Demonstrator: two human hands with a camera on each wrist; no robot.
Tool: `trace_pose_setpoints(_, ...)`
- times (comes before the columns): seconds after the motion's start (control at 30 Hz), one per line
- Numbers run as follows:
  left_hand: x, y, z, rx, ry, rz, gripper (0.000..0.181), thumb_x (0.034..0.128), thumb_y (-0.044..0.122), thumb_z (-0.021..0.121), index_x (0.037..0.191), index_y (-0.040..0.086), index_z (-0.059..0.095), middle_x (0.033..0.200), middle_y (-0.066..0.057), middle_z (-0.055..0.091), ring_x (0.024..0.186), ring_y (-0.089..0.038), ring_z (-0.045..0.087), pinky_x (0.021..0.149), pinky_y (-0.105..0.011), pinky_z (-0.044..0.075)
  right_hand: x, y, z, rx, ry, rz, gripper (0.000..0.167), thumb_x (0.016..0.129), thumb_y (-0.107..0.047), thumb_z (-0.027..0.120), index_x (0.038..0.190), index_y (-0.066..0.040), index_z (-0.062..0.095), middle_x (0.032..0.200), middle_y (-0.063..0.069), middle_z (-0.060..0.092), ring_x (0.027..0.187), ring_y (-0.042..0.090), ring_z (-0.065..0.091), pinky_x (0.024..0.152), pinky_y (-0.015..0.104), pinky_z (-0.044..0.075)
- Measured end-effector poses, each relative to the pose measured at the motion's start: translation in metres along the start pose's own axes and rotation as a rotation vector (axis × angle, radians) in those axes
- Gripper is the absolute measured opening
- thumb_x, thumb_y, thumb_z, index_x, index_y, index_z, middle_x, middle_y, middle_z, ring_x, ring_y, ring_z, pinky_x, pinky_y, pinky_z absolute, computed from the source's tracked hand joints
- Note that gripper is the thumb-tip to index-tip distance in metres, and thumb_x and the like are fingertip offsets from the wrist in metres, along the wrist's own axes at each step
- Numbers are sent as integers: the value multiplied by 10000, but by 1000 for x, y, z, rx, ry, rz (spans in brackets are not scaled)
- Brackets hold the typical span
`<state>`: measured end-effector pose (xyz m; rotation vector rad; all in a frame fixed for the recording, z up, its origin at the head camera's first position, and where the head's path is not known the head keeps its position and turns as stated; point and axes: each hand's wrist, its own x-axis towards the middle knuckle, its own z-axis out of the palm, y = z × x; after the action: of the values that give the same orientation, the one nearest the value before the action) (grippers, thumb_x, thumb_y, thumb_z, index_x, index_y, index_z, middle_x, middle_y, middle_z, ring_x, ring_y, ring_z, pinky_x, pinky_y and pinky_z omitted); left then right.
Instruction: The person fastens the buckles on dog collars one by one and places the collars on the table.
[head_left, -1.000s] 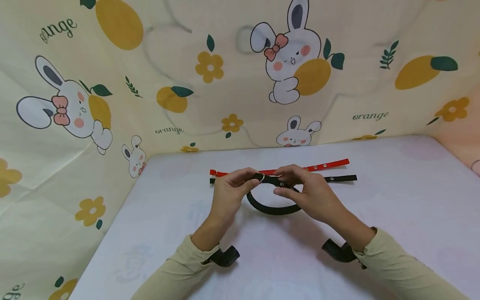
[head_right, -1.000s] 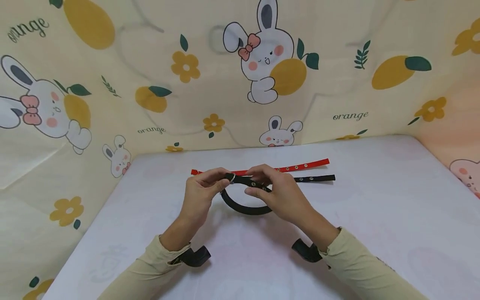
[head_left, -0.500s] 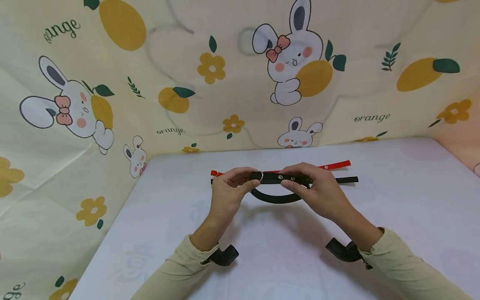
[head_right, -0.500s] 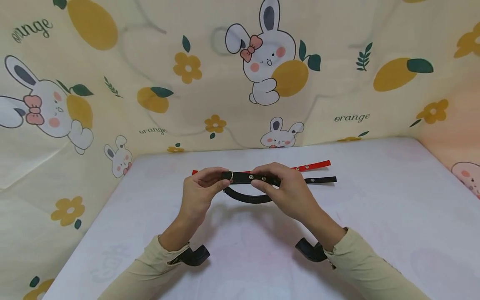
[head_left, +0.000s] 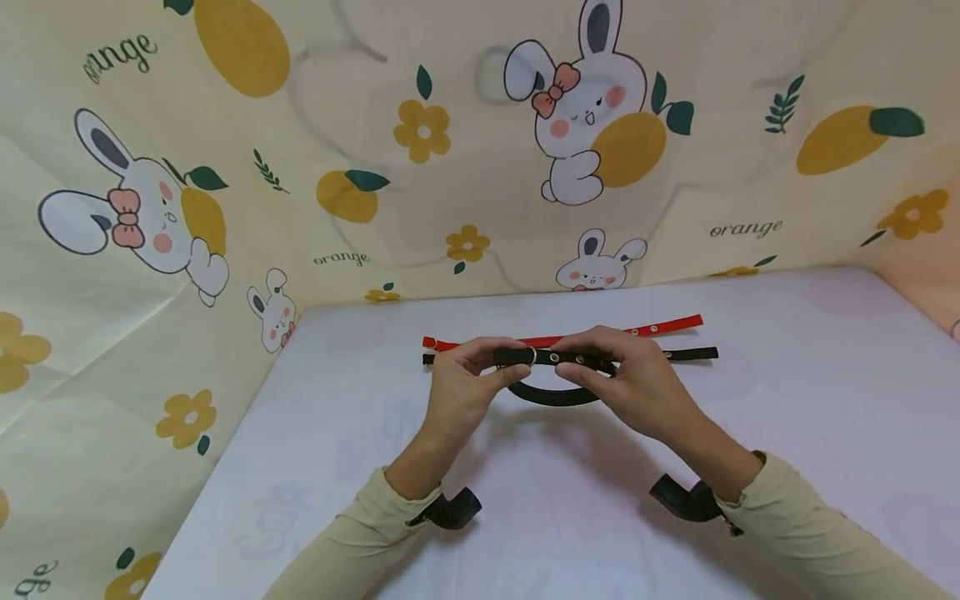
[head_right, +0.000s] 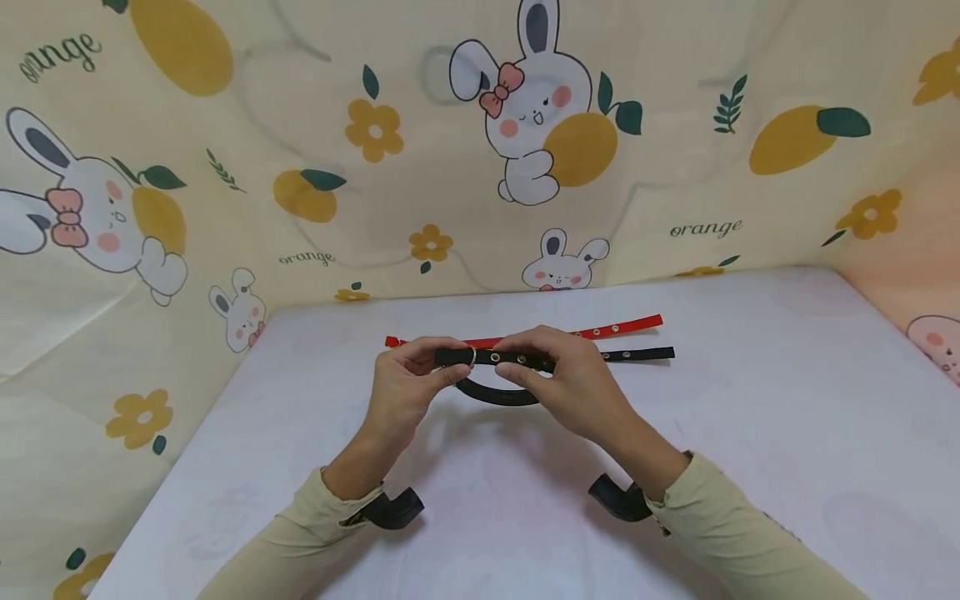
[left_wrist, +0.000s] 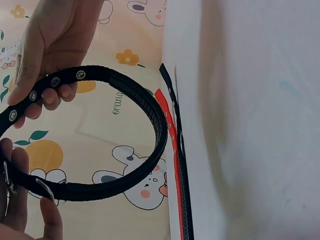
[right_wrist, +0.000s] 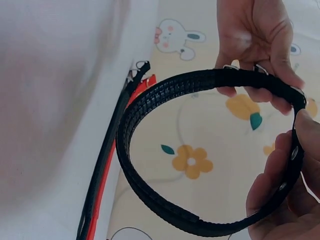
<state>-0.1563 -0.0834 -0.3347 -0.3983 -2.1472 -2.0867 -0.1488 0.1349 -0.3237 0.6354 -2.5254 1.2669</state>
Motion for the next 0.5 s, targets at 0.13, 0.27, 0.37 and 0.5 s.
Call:
trace_pose_setpoints(0.13, 0, -1, -2, 5, 29, -25, 251, 776, 10, 819, 1018, 41, 764, 929, -66, 769, 897, -143, 691, 870, -316, 524, 2, 2, 0, -16, -33, 17, 250, 879, -305, 764, 1122, -270, 715, 981, -99, 735, 896, 99, 666, 741, 241, 508)
trace_pose_setpoints(0.27, 3, -1, -4, -32, 77, -24, 252, 775, -2, 815, 1019, -7, 752, 907, -65, 768, 826, -120, 691, 780, -250, 546, 4, 6, -2, -32, -30, 16, 247, 899, -288, 745, 1139, -258, 694, 999, -81, 735, 880, 118, 663, 733, 249, 490)
trace_pose_setpoints(0.37, 3, 1, -6, -64, 88, -23, 270, 772, -16, 812, 1031, -37, 739, 921, -78, 767, 809, -115, 695, 762, -231, 559, 4, 9, -4, -10, -7, -3, 225, 914, -260, 730, 1137, -250, 700, 1051, -75, 725, 879, 108, 645, 743, 246, 486)
trace_pose_setpoints(0.5, 4, 2, -6, -71, 74, -28, 290, 775, -9, 812, 1054, -30, 735, 955, -80, 765, 831, -110, 702, 773, -224, 568, 4, 9, -6, 8, 8, -16, 213, 922, -278, 722, 1133, -270, 704, 1065, -89, 707, 887, 84, 630, 743, 235, 484)
